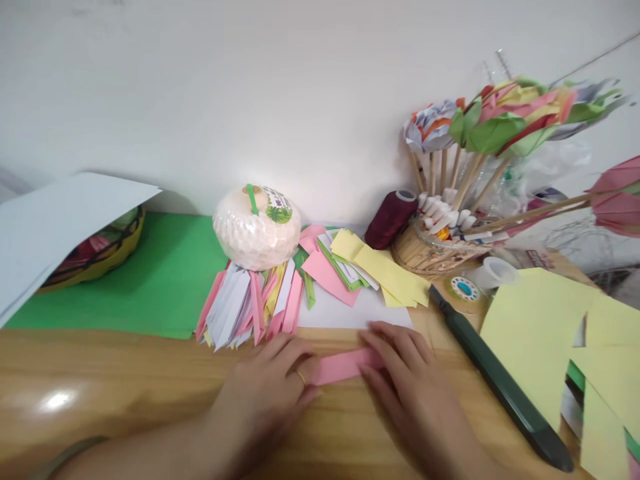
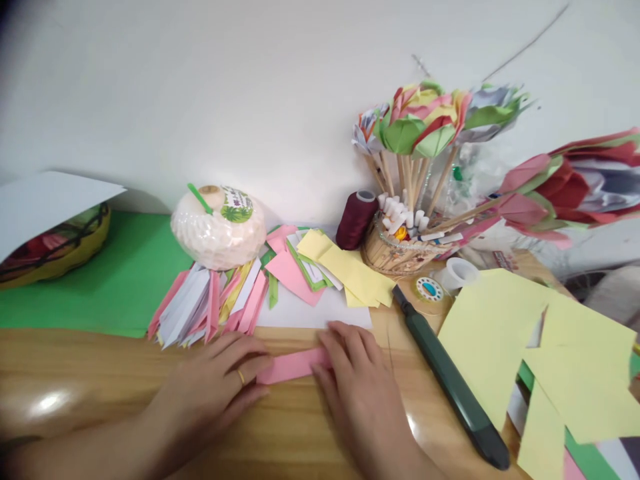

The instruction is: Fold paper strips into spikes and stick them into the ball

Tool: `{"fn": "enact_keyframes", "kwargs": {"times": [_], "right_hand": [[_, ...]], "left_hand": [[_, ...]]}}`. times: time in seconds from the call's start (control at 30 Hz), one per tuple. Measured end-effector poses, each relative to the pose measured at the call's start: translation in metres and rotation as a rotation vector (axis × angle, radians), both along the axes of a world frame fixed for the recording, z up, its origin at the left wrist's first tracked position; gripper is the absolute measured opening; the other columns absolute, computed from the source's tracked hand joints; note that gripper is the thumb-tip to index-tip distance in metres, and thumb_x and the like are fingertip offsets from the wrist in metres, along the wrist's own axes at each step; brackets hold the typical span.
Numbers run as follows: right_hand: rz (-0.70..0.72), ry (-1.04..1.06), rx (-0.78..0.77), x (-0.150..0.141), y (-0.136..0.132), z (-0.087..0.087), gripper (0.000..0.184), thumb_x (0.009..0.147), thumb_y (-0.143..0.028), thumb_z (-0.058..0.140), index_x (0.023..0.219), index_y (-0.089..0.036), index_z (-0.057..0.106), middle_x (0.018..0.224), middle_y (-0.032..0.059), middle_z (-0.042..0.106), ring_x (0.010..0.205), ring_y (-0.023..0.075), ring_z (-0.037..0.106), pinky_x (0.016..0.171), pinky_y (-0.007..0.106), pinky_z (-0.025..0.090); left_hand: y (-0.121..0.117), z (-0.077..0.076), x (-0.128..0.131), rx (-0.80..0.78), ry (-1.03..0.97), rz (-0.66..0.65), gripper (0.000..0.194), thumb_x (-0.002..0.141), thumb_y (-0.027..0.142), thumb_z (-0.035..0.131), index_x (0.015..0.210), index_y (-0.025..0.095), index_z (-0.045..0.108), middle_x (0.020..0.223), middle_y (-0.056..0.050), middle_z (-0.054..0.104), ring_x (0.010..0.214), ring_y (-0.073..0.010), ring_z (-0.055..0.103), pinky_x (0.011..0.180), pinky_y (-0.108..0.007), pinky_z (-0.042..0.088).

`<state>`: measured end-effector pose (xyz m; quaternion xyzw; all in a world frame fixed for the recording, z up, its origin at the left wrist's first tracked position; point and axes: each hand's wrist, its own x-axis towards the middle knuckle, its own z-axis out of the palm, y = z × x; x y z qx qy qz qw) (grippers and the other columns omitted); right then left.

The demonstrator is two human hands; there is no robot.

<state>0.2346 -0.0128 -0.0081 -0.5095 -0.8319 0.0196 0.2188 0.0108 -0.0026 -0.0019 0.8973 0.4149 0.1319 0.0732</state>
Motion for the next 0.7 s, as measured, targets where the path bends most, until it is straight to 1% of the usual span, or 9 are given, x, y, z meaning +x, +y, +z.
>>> {"fn": "enact_keyframes", "kwargs": {"times": [0.07,0.13,0.27,0.4,0.47,0.53,0.6,0.67,0.7], "right_hand": [[0.015,0.052,-0.083,-0.001,0.001,-0.001,0.017,0.090,-0.020,0.047,0.104,-0.017,0.058,0.110,0.0135,0.059,0.103,0.0278,0.053,0.081,0.045,0.050],[0.039,0.125,-0.175,-0.001,-0.001,-0.001,0.010,0.089,-0.016,0.048,0.093,-0.019,0.057,0.107,0.0113,0.059,0.102,0.0254,0.053,0.080,0.042,0.050],[0.062,0.236,-0.318,-0.001,-0.005,0.002,0.010,0.090,-0.014,0.047,0.085,-0.021,0.052,0.090,0.0056,0.059,0.086,0.0198,0.055,0.070,0.034,0.049],[0.092,0.318,-0.353,-0.002,-0.008,0.005,0.013,0.090,-0.012,0.046,0.082,-0.021,0.051,0.086,0.0037,0.058,0.082,0.0181,0.055,0.068,0.031,0.047],[0.095,0.353,-0.345,-0.003,-0.010,0.005,0.015,0.090,-0.012,0.046,0.079,-0.021,0.051,0.088,0.0043,0.057,0.082,0.0176,0.055,0.069,0.031,0.046],[0.086,0.375,-0.340,-0.004,-0.011,0.006,0.015,0.090,-0.013,0.045,0.078,-0.021,0.051,0.090,0.0049,0.057,0.082,0.0174,0.055,0.070,0.030,0.047],[0.074,0.371,-0.345,-0.005,-0.013,0.008,0.014,0.089,-0.014,0.045,0.080,-0.021,0.052,0.088,0.0047,0.057,0.080,0.0178,0.056,0.068,0.030,0.047],[0.042,0.355,-0.366,-0.004,-0.014,0.010,0.011,0.090,-0.017,0.047,0.083,-0.021,0.054,0.080,0.0034,0.058,0.075,0.0180,0.055,0.064,0.030,0.046],[0.027,0.354,-0.381,-0.003,-0.013,0.012,0.010,0.090,-0.019,0.047,0.087,-0.022,0.056,0.078,0.0029,0.058,0.073,0.0180,0.055,0.063,0.029,0.045]], "left_hand": [[-0.001,0.000,0.000,-0.044,-0.028,0.010,0.017,0.077,0.017,0.067,0.094,0.018,0.063,0.094,-0.003,0.065,0.086,-0.0246,0.060,0.070,-0.039,0.055],[-0.002,0.001,0.000,-0.075,-0.052,0.013,0.017,0.077,0.016,0.066,0.093,0.017,0.062,0.095,-0.005,0.064,0.087,-0.0256,0.059,0.071,-0.042,0.055],[-0.005,0.002,0.001,-0.127,-0.103,0.000,0.017,0.078,0.019,0.066,0.094,0.018,0.060,0.100,-0.006,0.063,0.090,-0.0261,0.058,0.074,-0.043,0.053],[-0.006,0.002,0.001,-0.185,-0.146,0.041,0.030,0.076,0.033,0.070,0.098,0.017,0.058,0.099,-0.006,0.061,0.092,-0.0252,0.056,0.082,-0.044,0.049],[-0.005,0.002,0.001,-0.185,-0.134,0.058,0.031,0.078,0.032,0.068,0.102,0.017,0.057,0.099,-0.006,0.061,0.092,-0.0247,0.055,0.083,-0.042,0.048],[-0.004,0.001,0.000,-0.177,-0.119,0.063,0.025,0.079,0.024,0.065,0.102,0.018,0.058,0.097,-0.005,0.061,0.093,-0.0242,0.054,0.081,-0.040,0.047],[-0.003,0.000,0.000,-0.174,-0.139,0.053,0.014,0.079,0.017,0.063,0.093,0.018,0.061,0.091,-0.004,0.061,0.090,-0.0232,0.054,0.077,-0.037,0.047],[-0.004,0.000,0.000,-0.197,-0.233,0.041,0.003,0.080,0.015,0.061,0.082,0.018,0.061,0.084,-0.002,0.060,0.085,-0.0206,0.054,0.073,-0.032,0.045],[-0.004,0.000,0.000,-0.231,-0.311,0.038,0.004,0.082,0.015,0.060,0.078,0.017,0.061,0.082,-0.002,0.060,0.082,-0.0189,0.054,0.071,-0.029,0.045]]}}
